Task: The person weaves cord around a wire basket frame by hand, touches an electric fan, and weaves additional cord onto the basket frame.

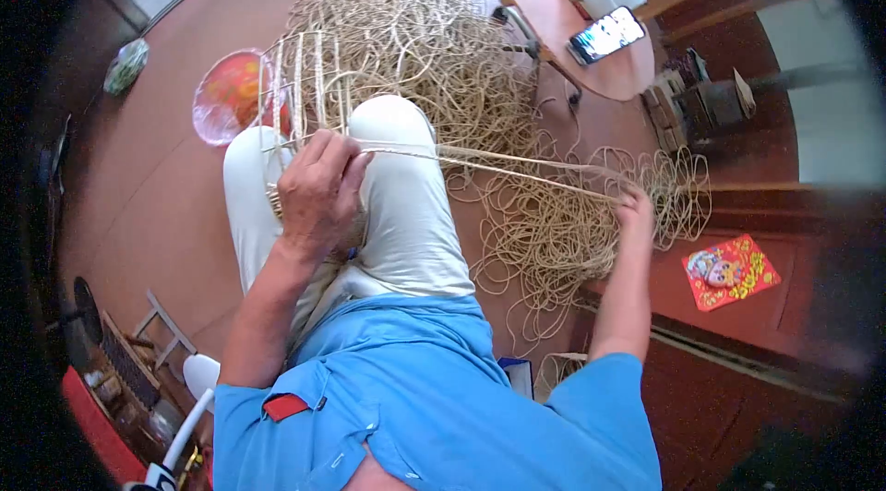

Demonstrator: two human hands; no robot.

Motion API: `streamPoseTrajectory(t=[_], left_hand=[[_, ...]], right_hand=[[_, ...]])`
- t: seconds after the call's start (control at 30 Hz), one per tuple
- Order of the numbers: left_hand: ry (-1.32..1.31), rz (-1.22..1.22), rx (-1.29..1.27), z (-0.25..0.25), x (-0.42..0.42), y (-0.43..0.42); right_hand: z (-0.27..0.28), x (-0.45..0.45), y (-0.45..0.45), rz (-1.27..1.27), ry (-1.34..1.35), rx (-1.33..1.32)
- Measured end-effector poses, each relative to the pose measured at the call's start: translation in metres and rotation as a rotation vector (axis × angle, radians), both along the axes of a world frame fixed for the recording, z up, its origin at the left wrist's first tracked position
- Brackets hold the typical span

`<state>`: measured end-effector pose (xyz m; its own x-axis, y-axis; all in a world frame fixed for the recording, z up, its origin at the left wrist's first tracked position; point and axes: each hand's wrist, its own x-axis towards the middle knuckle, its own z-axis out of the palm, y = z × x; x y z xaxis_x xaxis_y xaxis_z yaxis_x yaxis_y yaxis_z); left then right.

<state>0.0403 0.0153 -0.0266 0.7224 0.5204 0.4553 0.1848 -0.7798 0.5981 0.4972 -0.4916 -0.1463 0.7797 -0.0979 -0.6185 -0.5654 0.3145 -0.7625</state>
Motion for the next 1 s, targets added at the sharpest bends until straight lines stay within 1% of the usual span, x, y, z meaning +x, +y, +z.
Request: streamPoseTrajectory(t=[0.03, 0.07, 0.1, 0.13, 0.17, 0.2, 0.27, 0.3, 0.33, 0.4, 0.43, 0.47, 0.5, 0.53, 0.6, 0.63, 0.67, 0.7, 0.73, 0.77, 0.8, 0.87, 0.9, 0.93, 1.0], left_hand=[[-0.022, 0.004, -0.040, 0.000, -0.002, -0.001], [-0.014, 0.018, -0.043, 0.002, -0.003, -0.002], [-0.041, 0.024, -0.092, 0.005, -0.004, -0.002], [-0.068, 0.031, -0.138, 0.007, -0.005, 0.000], [-0.082, 0.048, -0.267, 0.007, -0.008, 0.001], [-0.069, 0.054, -0.263, 0.012, -0.012, 0.004], [-0.104, 0.099, -0.393, 0.023, -0.019, 0.010], [-0.096, 0.145, -0.277, 0.022, -0.022, 0.017], [-0.084, 0.170, -0.315, 0.026, -0.026, 0.021], [0.011, 0.195, -0.326, 0.028, -0.035, 0.028], [0.022, 0.196, -0.316, 0.026, -0.040, 0.032], [0.052, 0.202, -0.184, 0.023, -0.044, 0.035], [0.079, 0.207, -0.053, 0.019, -0.046, 0.037], [0.085, 0.208, -0.046, 0.017, -0.048, 0.037], [-0.007, 0.249, 0.063, 0.011, -0.053, 0.033], [-0.002, 0.250, 0.065, 0.007, -0.054, 0.031], [-0.045, 0.240, -0.053, 0.002, -0.055, 0.029], [-0.089, 0.229, -0.171, 0.000, -0.056, 0.028], [-0.089, 0.229, -0.169, -0.001, -0.056, 0.027], [-0.078, 0.245, -0.229, -0.001, -0.057, 0.026], [-0.067, 0.264, -0.290, -0.001, -0.058, 0.024], [-0.086, 0.249, -0.330, 0.004, -0.057, 0.022], [-0.104, 0.231, -0.367, 0.007, -0.056, 0.023], [-0.105, 0.232, -0.367, 0.006, -0.057, 0.025], [-0.104, 0.171, -0.353, 0.002, -0.059, 0.031]], right_hand=[[-0.010, 0.019, -0.058, -0.057, 0.054, 0.034], [-0.013, 0.024, -0.096, -0.109, -0.066, -0.178], [-0.021, 0.040, -0.139, -0.184, -0.057, -0.227], [-0.010, 0.036, -0.154, -0.364, -0.022, -0.059], [-0.004, 0.030, -0.155, -0.123, -0.024, -0.202], [0.001, 0.023, -0.153, 0.118, -0.022, -0.340], [0.014, -0.006, -0.098, 0.476, -0.022, -0.501], [0.040, -0.037, -0.065, 0.476, -0.005, -0.496], [0.061, -0.074, 0.029, 0.792, -0.209, -0.892], [0.081, -0.131, 0.124, 0.991, -0.601, -0.949], [0.098, -0.164, 0.173, 0.998, -0.710, -0.866], [0.117, -0.198, 0.217, 0.998, -0.820, -0.782], [0.138, -0.235, 0.256, 1.011, -0.963, -0.863], [0.155, -0.267, 0.288, 1.022, -1.109, -0.947], [0.168, -0.312, 0.325, 1.044, -1.250, -0.699], [0.165, -0.324, 0.335, 1.095, -1.278, -0.623], [0.162, -0.334, 0.344, 1.144, -1.309, -0.546], [0.157, -0.342, 0.353, 1.140, -1.368, -0.522], [0.151, -0.349, 0.359, 1.135, -1.426, -0.501], [0.145, -0.352, 0.361, 1.121, -1.425, -0.440], [0.139, -0.352, 0.362, 1.125, -1.426, -0.440], [0.129, -0.351, 0.364, 1.170, -1.421, -0.489], [0.129, -0.350, 0.363, 1.256, -1.271, -0.500], [0.132, -0.348, 0.362, 1.256, -1.272, -0.499], [0.141, -0.346, 0.360, 1.121, -1.426, -0.486]])
